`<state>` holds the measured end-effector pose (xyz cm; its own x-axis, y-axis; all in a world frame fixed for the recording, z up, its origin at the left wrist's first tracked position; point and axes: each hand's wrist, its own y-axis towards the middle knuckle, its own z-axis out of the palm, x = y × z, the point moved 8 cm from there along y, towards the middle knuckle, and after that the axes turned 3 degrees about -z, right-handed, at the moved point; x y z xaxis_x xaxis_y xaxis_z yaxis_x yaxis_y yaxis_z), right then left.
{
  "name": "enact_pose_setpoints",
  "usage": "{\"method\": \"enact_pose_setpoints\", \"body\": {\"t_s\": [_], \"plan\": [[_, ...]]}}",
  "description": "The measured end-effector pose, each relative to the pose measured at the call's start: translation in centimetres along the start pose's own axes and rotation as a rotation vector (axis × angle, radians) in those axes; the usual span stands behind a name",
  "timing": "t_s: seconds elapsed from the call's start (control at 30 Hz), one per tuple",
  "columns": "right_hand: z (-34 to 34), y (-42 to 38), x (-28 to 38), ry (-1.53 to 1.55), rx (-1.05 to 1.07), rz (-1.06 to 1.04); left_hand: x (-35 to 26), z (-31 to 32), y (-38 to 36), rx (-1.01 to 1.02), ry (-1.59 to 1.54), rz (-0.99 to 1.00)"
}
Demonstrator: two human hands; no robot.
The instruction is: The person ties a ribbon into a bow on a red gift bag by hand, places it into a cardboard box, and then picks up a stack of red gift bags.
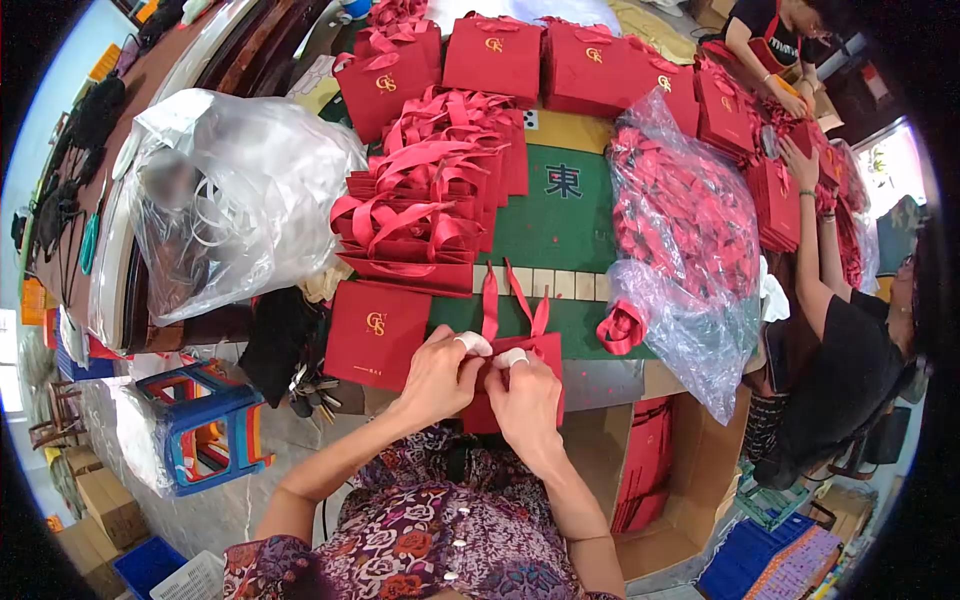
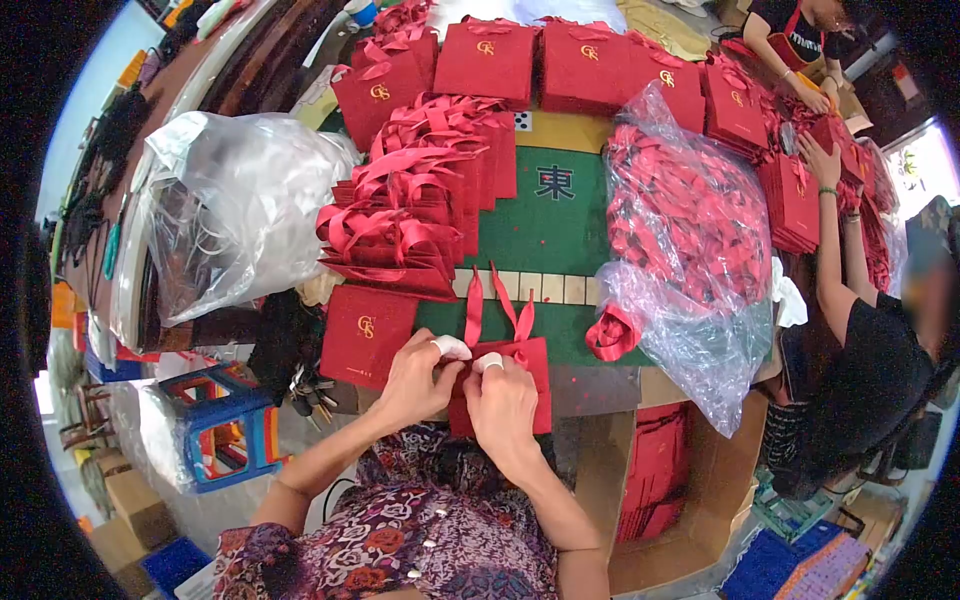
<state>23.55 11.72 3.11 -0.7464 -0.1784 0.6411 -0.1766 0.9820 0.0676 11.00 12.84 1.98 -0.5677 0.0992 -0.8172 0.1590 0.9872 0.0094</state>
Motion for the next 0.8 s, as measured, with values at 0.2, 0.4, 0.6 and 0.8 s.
{"method": "enact_pose_setpoints", "body": {"t_s": [0.2, 0.4, 0.6, 0.8], "plan": [[0.5, 0.3, 0.1, -0.020, 0.036, -0.107, 0.5, 0.3, 0.2, 0.026, -0.014, -0.032], [0.5, 0.2, -1.8, 0.279, -0.005, 0.124, 0.4, 0.1, 0.0, -0.007, -0.032, -0.019], [0.5, -0.5, -2.8, 0.275, -0.076, 0.211, 0.3, 0.5, -0.1, 0.034, 0.033, 0.064], [-2.8, 0.4, -0.9, 0.221, -0.118, -0.021, -0.4, 0.2, -0.2, 0.045, 0.052, 0.105]]}}
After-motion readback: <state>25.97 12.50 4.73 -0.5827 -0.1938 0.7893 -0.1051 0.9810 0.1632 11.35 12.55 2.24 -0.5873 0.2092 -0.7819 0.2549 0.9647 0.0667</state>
